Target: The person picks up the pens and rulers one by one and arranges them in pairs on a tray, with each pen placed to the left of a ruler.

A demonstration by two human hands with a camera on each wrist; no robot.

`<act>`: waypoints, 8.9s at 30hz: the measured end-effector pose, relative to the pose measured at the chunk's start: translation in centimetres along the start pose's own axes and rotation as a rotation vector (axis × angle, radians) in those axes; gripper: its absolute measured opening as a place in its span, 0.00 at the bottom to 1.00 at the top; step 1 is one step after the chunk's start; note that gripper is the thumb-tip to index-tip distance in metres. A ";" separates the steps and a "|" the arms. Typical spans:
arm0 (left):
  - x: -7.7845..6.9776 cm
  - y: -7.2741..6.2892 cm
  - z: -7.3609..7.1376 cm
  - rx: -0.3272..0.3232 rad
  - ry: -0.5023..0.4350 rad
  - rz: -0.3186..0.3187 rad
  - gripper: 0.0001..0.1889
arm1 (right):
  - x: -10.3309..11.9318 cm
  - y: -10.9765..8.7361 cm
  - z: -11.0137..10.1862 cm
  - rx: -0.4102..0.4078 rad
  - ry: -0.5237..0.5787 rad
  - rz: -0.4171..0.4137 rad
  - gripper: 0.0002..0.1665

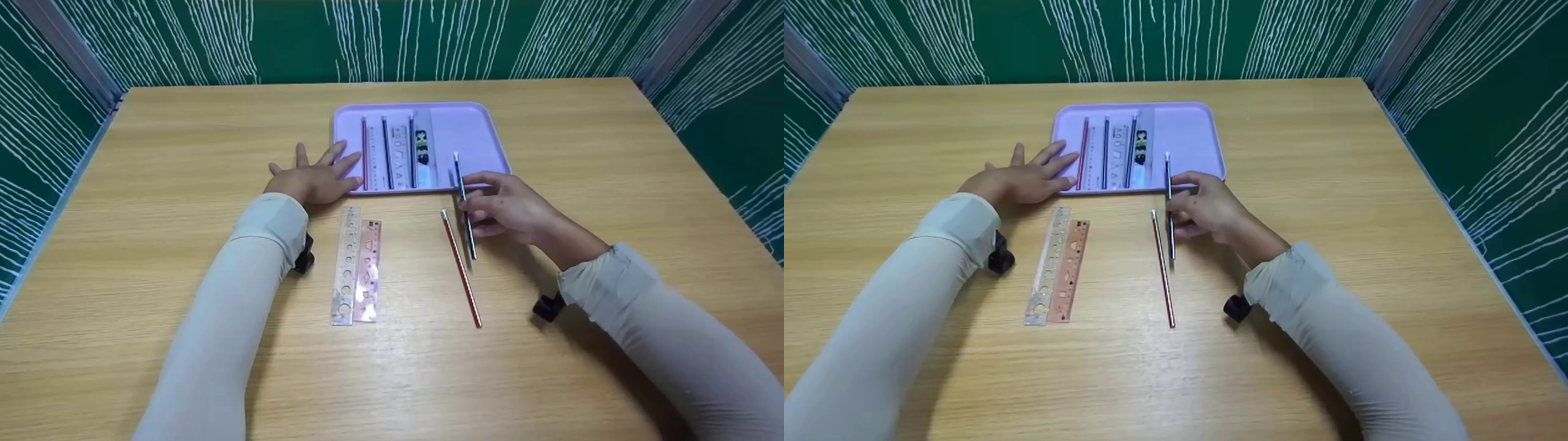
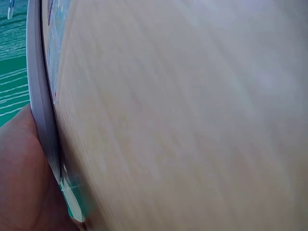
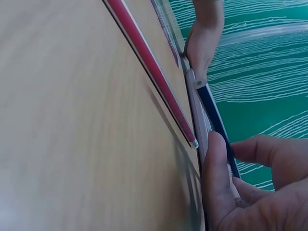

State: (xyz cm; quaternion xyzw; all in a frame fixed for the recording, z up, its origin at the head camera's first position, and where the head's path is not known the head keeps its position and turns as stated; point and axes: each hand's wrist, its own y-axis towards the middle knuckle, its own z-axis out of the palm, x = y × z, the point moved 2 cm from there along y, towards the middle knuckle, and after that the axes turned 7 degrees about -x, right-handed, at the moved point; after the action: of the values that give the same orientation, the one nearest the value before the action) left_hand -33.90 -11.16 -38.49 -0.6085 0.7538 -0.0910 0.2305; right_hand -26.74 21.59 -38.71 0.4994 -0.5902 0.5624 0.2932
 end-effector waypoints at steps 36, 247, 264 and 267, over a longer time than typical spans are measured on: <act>-0.1 -0.1 0.0 0.006 -0.023 -0.008 0.35 | 4.4 6.7 0.0 -0.159 0.099 0.069 0.36; 0.1 0.0 0.1 -0.006 -0.008 0.008 0.35 | 1.6 -1.6 13.1 -0.019 -0.419 -0.253 0.41; 0.0 -0.1 0.0 -0.003 -0.003 0.017 0.36 | 1.2 -1.9 11.7 0.103 -0.022 -0.149 0.40; 0.1 -0.1 0.0 -0.004 -0.006 0.015 0.36 | 1.0 -1.8 11.5 0.122 0.047 -0.123 0.41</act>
State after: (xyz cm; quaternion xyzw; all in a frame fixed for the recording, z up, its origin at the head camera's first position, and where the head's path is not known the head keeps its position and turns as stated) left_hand -33.79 -11.24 -38.47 -0.6034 0.7580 -0.0861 0.2324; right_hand -22.93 10.60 -39.38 0.5382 -0.5163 0.5896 0.3100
